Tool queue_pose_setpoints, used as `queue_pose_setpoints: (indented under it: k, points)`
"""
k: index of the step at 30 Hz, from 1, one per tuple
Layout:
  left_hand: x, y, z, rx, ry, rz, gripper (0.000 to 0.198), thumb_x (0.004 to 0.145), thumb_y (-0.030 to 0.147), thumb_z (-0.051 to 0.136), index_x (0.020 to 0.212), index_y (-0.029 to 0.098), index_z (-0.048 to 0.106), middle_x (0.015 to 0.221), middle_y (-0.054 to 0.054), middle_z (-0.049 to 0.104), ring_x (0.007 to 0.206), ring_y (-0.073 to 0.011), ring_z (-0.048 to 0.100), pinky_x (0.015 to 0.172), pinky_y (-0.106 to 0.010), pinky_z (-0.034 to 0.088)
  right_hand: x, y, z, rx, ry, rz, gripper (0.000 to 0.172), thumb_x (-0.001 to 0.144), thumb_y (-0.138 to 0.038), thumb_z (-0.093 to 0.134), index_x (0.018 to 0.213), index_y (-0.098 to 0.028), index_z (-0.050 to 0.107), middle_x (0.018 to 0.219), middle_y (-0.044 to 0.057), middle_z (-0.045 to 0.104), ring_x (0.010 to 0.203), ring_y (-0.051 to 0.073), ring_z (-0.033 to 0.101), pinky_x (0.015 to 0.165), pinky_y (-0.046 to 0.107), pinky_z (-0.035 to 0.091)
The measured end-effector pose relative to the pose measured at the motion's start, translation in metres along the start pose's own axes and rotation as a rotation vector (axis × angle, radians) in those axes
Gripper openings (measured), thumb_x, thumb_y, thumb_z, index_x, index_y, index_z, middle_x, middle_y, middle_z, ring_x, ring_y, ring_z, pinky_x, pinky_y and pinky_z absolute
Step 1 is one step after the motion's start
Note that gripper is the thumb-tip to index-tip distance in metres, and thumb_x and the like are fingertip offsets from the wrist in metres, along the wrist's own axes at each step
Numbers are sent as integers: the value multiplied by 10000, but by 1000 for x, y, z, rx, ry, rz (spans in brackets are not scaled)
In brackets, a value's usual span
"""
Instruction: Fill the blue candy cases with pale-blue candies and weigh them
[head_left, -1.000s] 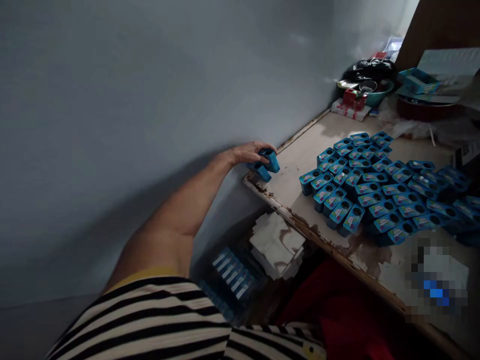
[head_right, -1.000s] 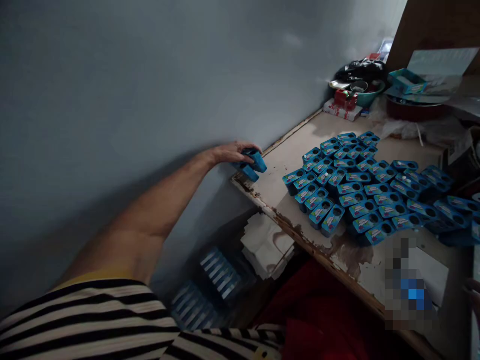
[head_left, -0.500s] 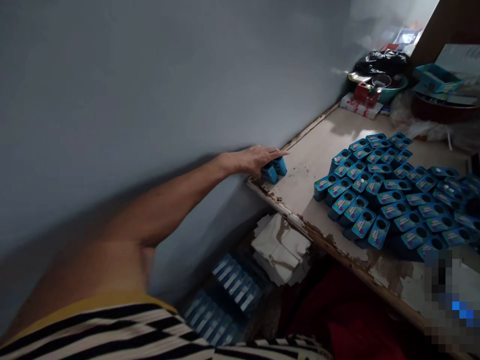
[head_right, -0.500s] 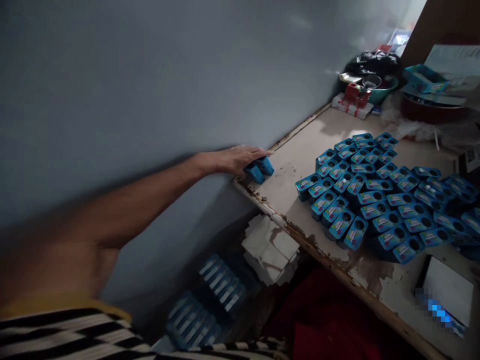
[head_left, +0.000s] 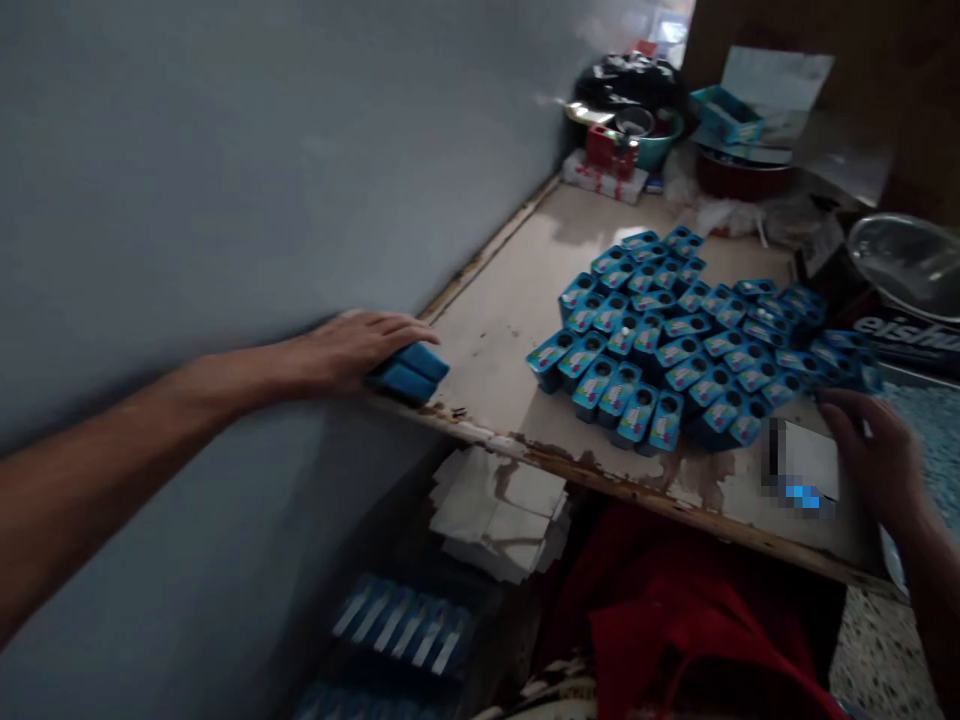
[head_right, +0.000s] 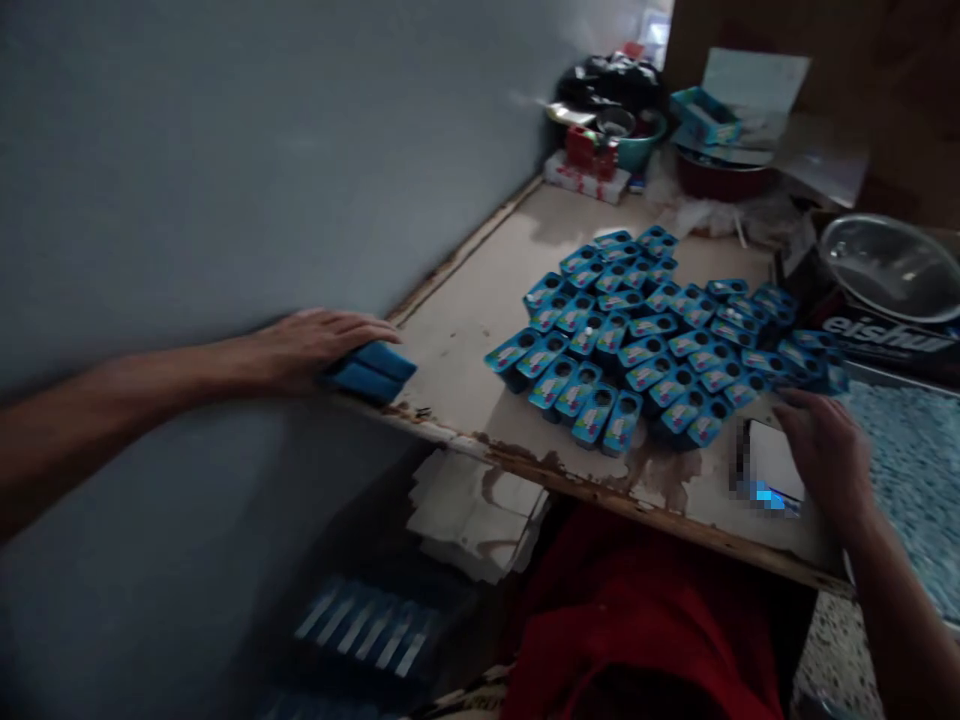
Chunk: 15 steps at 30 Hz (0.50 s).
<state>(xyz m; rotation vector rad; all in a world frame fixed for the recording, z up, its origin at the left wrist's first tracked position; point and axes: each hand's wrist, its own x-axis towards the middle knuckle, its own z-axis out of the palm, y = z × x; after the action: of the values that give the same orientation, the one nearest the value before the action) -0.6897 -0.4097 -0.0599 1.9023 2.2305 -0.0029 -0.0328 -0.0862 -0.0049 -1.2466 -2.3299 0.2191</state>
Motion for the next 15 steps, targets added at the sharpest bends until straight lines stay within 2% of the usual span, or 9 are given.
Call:
queue_pose_setpoints:
  k: [2, 4, 6, 7, 9, 11, 13, 15]
  points:
    - [6, 0, -3, 17, 64, -52, 902, 561, 418, 785, 1451, 296, 704, 1601, -129, 676, 1483, -447, 592, 1178, -863, 399, 8, 3, -2, -9, -25, -58, 204, 992, -515, 649, 1086, -378, 768, 1187, 196, 841, 1153, 402, 774, 984, 580, 571]
    - [10, 24, -12, -14, 194, -49, 925, 546, 559, 848, 1434, 338, 713, 1598, -111, 672, 1538, -477, 548, 1188, -899, 336, 11, 0, -7, -47, -26, -132, 254, 1033, -514, 632, 1103, -322, 782, 1202, 184, 841, 1166, 392, 760, 1025, 568, 570]
    - [12, 73, -21, -91, 368, 25, 794, 644, 653, 842, 1380, 376, 731, 1567, -58, 693, 1547, -418, 567, 1270, -796, 353, 7, -11, -9, -44, 25, -187, 265, 1058, -513, 632, 1071, -298, 787, 1131, 143, 845, 1079, 367, 763, 991, 547, 576]
    - [14, 105, -22, -130, 458, 77, 656, 748, 637, 805, 1355, 397, 736, 1542, -26, 713, 1533, -374, 595, 1306, -726, 373, 4, -21, -8, -25, 43, -228, 249, 1070, -491, 634, 1058, -295, 786, 1086, 117, 843, 1026, 344, 761, 962, 523, 577]
    - [19, 175, -19, -150, 579, 141, 356, 971, 468, 706, 1322, 430, 748, 1493, 17, 752, 1481, -298, 658, 1367, -650, 354, -5, -48, 1, 6, 6, -386, 190, 1100, -390, 622, 1072, -295, 785, 1046, 74, 832, 985, 292, 742, 934, 462, 556]
    - [27, 236, -7, -185, 656, 229, 274, 1002, 325, 696, 1238, 437, 778, 1367, 18, 812, 1373, -284, 734, 1388, -625, 359, -12, -81, 16, -46, -128, -624, 197, 1115, -259, 590, 1121, -290, 784, 1097, 64, 822, 1048, 265, 700, 944, 423, 506]
    - [37, 275, 6, -231, 729, 247, 274, 985, 239, 711, 1188, 405, 791, 1306, 3, 830, 1344, -286, 750, 1362, -607, 423, -15, -111, 33, -174, -211, -781, 212, 1104, -185, 594, 1146, -274, 781, 1115, 73, 800, 1064, 266, 636, 926, 412, 455]
    - [46, 289, 13, -266, 807, 194, 243, 989, 230, 721, 1182, 362, 790, 1305, -24, 826, 1344, -288, 747, 1304, -577, 507, -13, -131, 51, -270, -234, -846, 214, 1092, -143, 600, 1136, -252, 778, 1076, 87, 775, 1035, 276, 585, 899, 415, 429]
